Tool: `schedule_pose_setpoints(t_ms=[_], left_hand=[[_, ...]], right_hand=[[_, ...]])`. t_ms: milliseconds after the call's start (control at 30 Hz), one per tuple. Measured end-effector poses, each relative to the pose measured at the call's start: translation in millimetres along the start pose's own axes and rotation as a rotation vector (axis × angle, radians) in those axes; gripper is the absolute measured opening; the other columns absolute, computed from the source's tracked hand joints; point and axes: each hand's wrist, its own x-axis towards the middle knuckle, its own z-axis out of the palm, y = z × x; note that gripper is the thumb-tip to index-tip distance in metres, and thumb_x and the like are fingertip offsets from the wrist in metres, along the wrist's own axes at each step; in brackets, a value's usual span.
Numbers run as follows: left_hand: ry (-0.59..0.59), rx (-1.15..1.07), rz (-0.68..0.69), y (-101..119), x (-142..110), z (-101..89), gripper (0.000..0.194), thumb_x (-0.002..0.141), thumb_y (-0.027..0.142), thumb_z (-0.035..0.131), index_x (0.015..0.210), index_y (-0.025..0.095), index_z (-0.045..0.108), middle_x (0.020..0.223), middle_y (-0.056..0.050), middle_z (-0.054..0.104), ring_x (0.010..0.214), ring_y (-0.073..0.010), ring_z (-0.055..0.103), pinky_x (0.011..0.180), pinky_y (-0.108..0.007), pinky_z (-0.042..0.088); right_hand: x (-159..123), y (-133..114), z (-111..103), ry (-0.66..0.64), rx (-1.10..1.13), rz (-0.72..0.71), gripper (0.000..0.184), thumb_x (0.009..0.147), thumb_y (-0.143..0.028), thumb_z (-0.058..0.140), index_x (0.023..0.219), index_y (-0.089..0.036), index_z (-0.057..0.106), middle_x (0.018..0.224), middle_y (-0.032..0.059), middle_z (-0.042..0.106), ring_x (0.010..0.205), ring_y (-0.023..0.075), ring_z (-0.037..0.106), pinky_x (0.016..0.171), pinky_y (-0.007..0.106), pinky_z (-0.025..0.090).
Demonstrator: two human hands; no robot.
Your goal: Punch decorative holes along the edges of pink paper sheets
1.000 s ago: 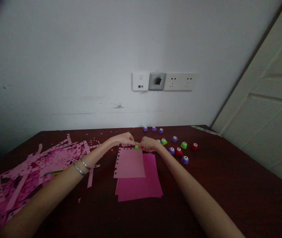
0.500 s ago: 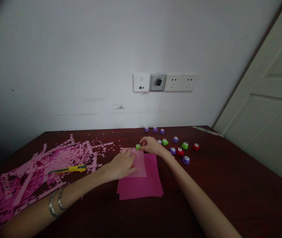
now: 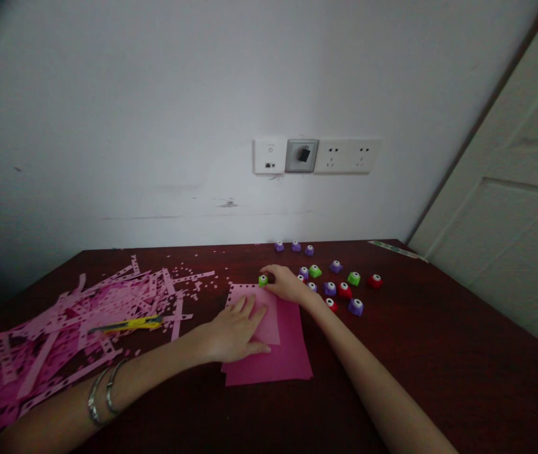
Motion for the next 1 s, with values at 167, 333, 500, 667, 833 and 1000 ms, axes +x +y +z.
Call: schedule_pose_setpoints(t_ms=[167,333,500,667,833,1000], left_hand=[[0.033,0.011,0.001,-0.1,-0.8,7.0,0.085,0.077,0.067,0.032,0.139,0.009,0.021,0.142,-0.024,0.021,0.129,-0.0409,0.017,0.099,-0.054,0.024],[0.057,0.035,0.004,2.7,-2.9,11.2,0.078,0.081,0.062,0.03,0.137,0.009,0.024,0.141,-0.024,0.022,0.129,-0.0392,0.018,0.1,-0.051,0.024],[0.043,0.034,-0.012,4.5,-4.8,8.4,0.075,0.082,0.061,0.029,0.137,0.009,0.025,0.142,-0.023,0.022,0.129,-0.0397,0.02,0.098,-0.052,0.027],[0.035,0.008,-0.011,6.5,-5.8,3.7,0.076,0.081,0.059,0.032,0.136,0.006,0.026,0.142,-0.024,0.021,0.128,-0.0405,0.02,0.099,-0.051,0.026],[0.017,-0.026,-0.018,8.1,-6.9,0.0,0.076,0.081,0.059,0.034,0.136,0.007,0.026,0.142,-0.025,0.02,0.127,-0.0427,0.02,0.096,-0.055,0.026],[0.031,-0.009,-0.014,7.1,-6.8,2.8,0.075,0.081,0.058,0.033,0.136,0.007,0.027,0.142,-0.024,0.021,0.128,-0.0411,0.019,0.098,-0.053,0.025]], right_hand=[[0.1,4.4,2.5,0.009,-0.013,-0.016,0.035,0.069,-0.01,0.061,0.104,-0.012,0.061,0.105,0.0104,0.064,0.097,0.0198,0.058,0.087,0.033,0.044],[-0.4,3.4,1.5,0.036,-0.029,-0.002,0.027,0.068,-0.014,0.063,0.096,-0.013,0.064,0.096,0.0083,0.066,0.087,0.0191,0.06,0.08,0.031,0.046],[0.8,11.1,-19.1,0.111,-0.082,0.064,0.024,0.069,-0.022,0.063,0.092,-0.016,0.064,0.093,0.0063,0.066,0.082,0.0184,0.06,0.073,0.029,0.046],[-8.3,35.8,-77.2,0.199,-0.237,0.278,0.027,0.069,-0.035,0.062,0.091,-0.02,0.066,0.084,0.0051,0.067,0.076,0.0201,0.061,0.069,0.03,0.045],[-36.9,69.6,-131.0,0.267,-0.358,0.496,0.035,0.066,-0.045,0.061,0.09,-0.019,0.066,0.085,0.0068,0.068,0.079,0.0225,0.062,0.066,0.028,0.044],[-67.4,112.3,-147.1,0.32,-0.436,0.709,0.039,0.066,-0.047,0.059,0.089,-0.016,0.068,0.085,0.0107,0.069,0.077,0.0246,0.063,0.062,0.029,0.045]])
